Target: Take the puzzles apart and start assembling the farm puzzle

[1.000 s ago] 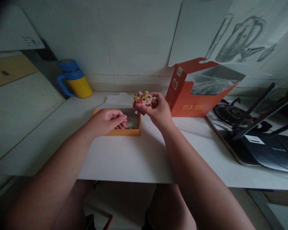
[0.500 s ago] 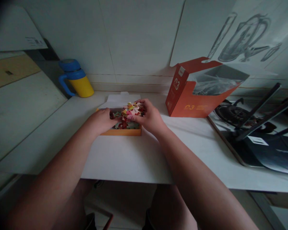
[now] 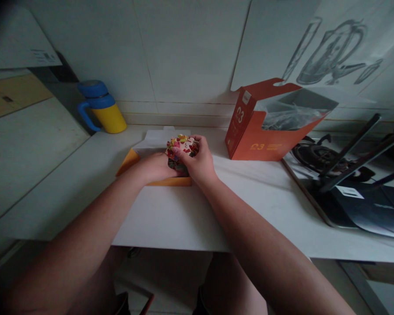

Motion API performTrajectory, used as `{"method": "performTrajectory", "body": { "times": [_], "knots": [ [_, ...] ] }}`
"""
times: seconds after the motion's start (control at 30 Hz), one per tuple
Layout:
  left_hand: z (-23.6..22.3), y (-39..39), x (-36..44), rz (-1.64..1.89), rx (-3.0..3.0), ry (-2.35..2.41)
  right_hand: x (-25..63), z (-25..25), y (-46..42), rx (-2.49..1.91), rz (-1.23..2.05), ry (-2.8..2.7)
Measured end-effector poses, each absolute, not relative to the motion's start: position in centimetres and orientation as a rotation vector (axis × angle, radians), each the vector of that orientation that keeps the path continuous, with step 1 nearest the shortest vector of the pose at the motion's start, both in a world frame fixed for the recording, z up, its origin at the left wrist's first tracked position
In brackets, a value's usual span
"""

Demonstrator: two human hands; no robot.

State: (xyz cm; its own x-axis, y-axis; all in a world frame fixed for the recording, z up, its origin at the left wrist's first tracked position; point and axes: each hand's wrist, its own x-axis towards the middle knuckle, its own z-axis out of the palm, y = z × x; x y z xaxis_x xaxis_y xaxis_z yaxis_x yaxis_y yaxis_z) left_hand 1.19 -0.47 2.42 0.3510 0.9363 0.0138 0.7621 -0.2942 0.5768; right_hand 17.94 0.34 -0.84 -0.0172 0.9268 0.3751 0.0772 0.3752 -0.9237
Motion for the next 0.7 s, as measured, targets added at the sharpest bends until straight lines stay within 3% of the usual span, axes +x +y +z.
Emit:
{"method": "performTrajectory", "body": {
  "times": [0.27, 0.47, 0.7],
  "knots": [
    [2.5, 0.5, -0.8, 0.403, 2.011, 1.411, 18.3, -1.0, 0.9, -0.806, 1.015, -1.368],
    [2.1, 0.8, -3.6, 0.514, 1.828, 1.802, 18.9, -0.7, 0.6, -0.751, 1.073, -1.598],
    [2.1, 0.4, -5.4, 0.596, 1.9, 1.672, 19.1, -0.4, 0.3, -0.806, 1.02, -1.77]
  ]
}}
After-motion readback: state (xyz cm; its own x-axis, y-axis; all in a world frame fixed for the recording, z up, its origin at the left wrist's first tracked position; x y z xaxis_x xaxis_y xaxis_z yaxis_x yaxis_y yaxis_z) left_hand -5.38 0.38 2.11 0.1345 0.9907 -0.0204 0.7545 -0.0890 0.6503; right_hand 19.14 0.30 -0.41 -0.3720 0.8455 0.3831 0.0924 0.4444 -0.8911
